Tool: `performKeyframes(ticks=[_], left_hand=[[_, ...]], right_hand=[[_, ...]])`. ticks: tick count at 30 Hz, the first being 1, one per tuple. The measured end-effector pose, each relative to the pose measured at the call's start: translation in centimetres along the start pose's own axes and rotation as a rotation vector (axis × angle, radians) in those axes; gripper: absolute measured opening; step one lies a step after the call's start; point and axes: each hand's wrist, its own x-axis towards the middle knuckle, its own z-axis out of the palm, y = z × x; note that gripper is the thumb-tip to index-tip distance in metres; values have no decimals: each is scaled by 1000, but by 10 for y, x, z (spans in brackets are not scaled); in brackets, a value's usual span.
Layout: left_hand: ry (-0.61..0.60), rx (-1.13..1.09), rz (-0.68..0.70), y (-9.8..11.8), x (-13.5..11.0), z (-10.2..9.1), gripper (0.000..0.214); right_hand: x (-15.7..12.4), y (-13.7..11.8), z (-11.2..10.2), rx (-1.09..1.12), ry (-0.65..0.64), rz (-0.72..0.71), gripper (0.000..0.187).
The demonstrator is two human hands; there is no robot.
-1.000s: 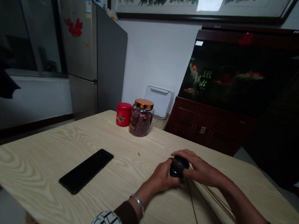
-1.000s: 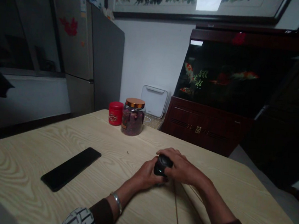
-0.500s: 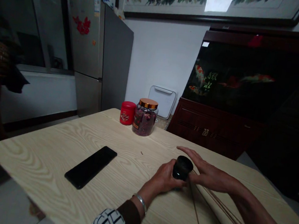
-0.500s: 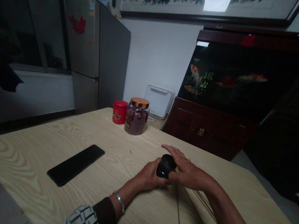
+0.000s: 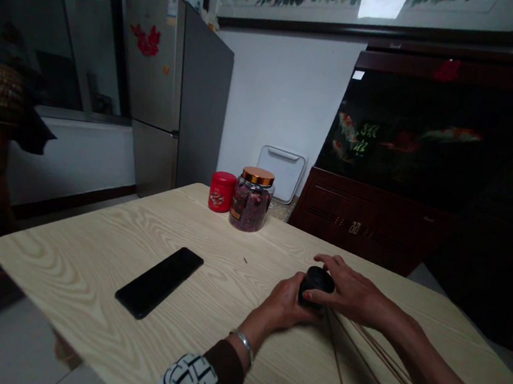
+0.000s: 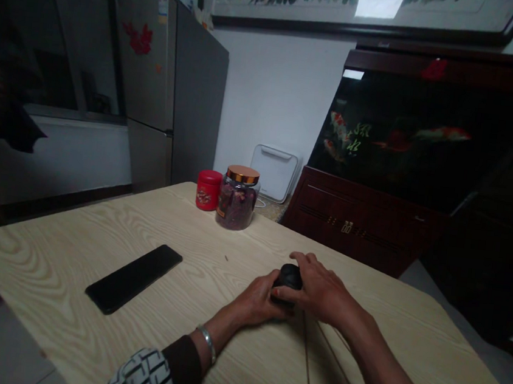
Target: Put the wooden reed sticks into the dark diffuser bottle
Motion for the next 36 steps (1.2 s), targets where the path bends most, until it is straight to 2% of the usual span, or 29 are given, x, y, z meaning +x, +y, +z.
performKeyframes(ticks=[2,3,6,8,11,14,17,19,21,23,26,29,31,33,36], left_hand=[[3,1,-5,-1,0,0,65],[8,8,1,-1,0,0,64],[18,25,21,0,1,-1,63],[6,14,12,0,1,-1,66],[-5,8,-12,-1,1,-1,65],[-3,20,-21,-2,1,0,63],[4,33,-29,-2,1,-1,64],[6,39,-36,-1,1,-1,61],[2,31,-35,-1,0,-1,62],[-1,21,-23,-1,0,-1,67],[3,17,0,-1,0,-1,67],[10,26,5,-1,0,0,63],[13,32,-6,-1,1,0,66],[10,33,-21,-1,2,0,68],[6,28,-31,1,1,0,69]], right_hand=[[1,1,2,-25,-21,7,56],[1,2,2,-6,-42,-40,58],[2,5,0,87,-60,-195,88],[4,6,0,70,-35,-156,94],[8,5,3,-62,-21,-13,64],[13,5,3,-107,-13,-63,41],[15,5,-9,21,-10,-224,46],[11,6,-21,149,-5,-279,47],[2,6,-30,309,3,-278,47],[-13,5,-30,486,17,-236,51],[-42,6,-3,678,93,-127,51],[-68,8,50,788,191,-21,38],[-79,7,85,849,287,0,33],[-85,3,112,851,331,11,30],[-86,-5,134,693,334,22,28]])
